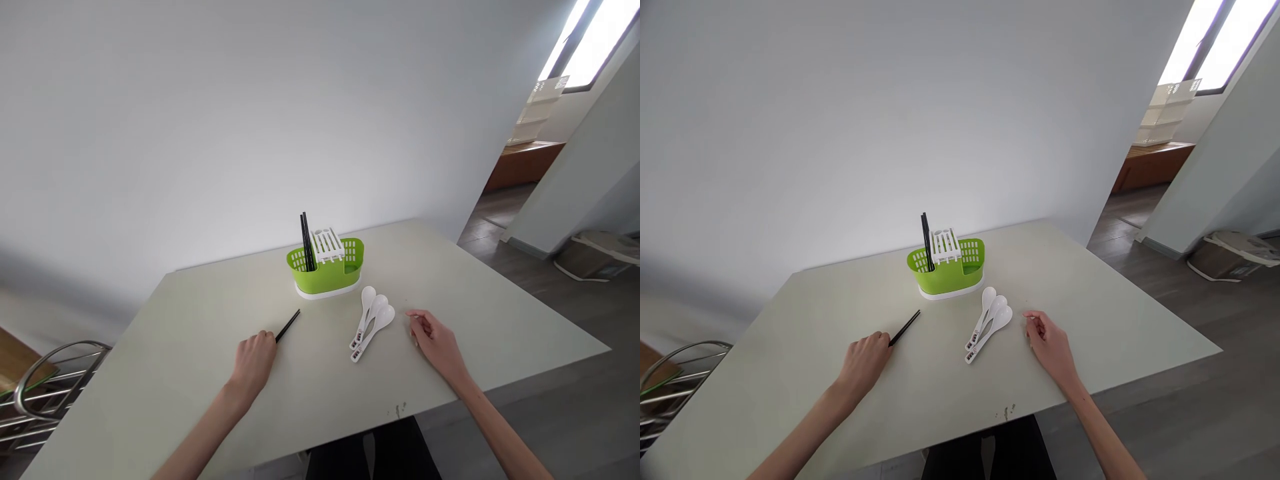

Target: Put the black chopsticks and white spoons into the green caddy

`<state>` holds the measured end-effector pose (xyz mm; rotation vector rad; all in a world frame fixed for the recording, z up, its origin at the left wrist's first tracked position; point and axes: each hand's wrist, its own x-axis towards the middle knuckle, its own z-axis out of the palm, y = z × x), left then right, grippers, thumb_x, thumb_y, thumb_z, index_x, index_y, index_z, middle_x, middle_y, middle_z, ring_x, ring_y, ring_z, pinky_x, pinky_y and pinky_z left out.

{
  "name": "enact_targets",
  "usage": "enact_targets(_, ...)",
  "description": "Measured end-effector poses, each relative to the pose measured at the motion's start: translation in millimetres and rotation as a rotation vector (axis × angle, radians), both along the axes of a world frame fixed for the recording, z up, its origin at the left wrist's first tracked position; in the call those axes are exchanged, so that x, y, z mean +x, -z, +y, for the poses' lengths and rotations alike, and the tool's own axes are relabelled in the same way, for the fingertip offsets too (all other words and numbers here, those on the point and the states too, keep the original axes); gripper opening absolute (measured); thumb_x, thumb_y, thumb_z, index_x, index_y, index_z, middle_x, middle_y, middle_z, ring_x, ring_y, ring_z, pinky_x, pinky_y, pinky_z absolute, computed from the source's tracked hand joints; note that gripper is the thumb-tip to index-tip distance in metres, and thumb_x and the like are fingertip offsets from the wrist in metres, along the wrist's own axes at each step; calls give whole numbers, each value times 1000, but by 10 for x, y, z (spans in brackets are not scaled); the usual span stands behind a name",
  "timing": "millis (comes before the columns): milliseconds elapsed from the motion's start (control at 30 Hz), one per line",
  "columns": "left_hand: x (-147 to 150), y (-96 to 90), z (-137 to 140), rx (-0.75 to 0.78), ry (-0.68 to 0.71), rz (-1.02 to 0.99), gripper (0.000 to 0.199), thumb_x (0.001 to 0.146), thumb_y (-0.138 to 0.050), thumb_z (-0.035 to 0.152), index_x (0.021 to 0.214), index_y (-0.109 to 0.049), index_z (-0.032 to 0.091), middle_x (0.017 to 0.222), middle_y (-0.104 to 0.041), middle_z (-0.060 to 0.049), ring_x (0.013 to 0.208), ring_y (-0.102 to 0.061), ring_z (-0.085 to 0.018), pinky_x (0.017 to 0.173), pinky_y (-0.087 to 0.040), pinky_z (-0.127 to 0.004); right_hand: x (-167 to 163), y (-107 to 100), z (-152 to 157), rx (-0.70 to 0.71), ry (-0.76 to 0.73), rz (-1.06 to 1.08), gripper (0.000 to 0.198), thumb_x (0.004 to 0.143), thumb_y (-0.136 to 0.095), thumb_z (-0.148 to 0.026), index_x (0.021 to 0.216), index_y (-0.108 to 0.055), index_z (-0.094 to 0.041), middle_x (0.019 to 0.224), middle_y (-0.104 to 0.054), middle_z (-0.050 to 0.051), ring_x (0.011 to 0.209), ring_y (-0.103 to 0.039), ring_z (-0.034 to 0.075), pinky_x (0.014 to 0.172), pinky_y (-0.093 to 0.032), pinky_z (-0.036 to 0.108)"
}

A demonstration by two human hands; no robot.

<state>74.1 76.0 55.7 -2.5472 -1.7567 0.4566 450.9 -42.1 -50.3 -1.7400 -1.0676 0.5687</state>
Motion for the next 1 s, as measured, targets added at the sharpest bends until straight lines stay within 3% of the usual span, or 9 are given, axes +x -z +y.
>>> enact_targets(300, -138, -75, 42, 12, 63, 46, 29, 92, -41, 9, 76, -63, 20, 85, -70, -12, 76, -68, -28, 65, -37, -34, 2, -13, -13, -5, -4, -9, 39, 95, -49, -55, 110, -66, -23, 70, -66, 0, 59, -60, 19, 63, -46, 32)
enact_targets(600, -193, -177, 86, -106, 14, -62, 23, 82, -55, 18, 59, -54, 23, 68, -61, -5, 67, -63, -23, 61, -32, -32, 22, 23, 2, 23, -8, -14, 40, 95, -49, -56, 109, -66, -23, 71, -66, 1, 60, -60, 19, 64, -48, 32)
enact_targets(767, -242, -203, 123, -142, -23, -250, 14, 78, -61, 29, 66, -67, 24, 73, -67, -6, 75, -70, -25, 66, -39, -30, 30, 47, 6, 26, -5, -10, 41, 95, -49, -57, 110, -66, -23, 72, -66, 1, 63, -61, 20, 63, -48, 31)
enact_targets(900, -274, -308, 195, -155, -24, -413, 20, 83, -58, 39, 72, -72, 28, 82, -76, -6, 82, -73, -26, 66, -46, -30, 36, 67, 1, 25, -14, -13, 40, 97, -48, -55, 111, -66, -23, 73, -66, 1, 63, -61, 19, 65, -47, 31)
enact_targets(1000, -270, -445, 245, -74, -43, -545, 28, 87, -55, 49, 78, -73, 30, 85, -79, -2, 80, -73, -25, 69, -50, -30, 35, 65, -3, 23, -14, -10, 40, 98, -48, -56, 111, -66, -23, 73, -66, 1, 63, -61, 19, 66, -47, 31)
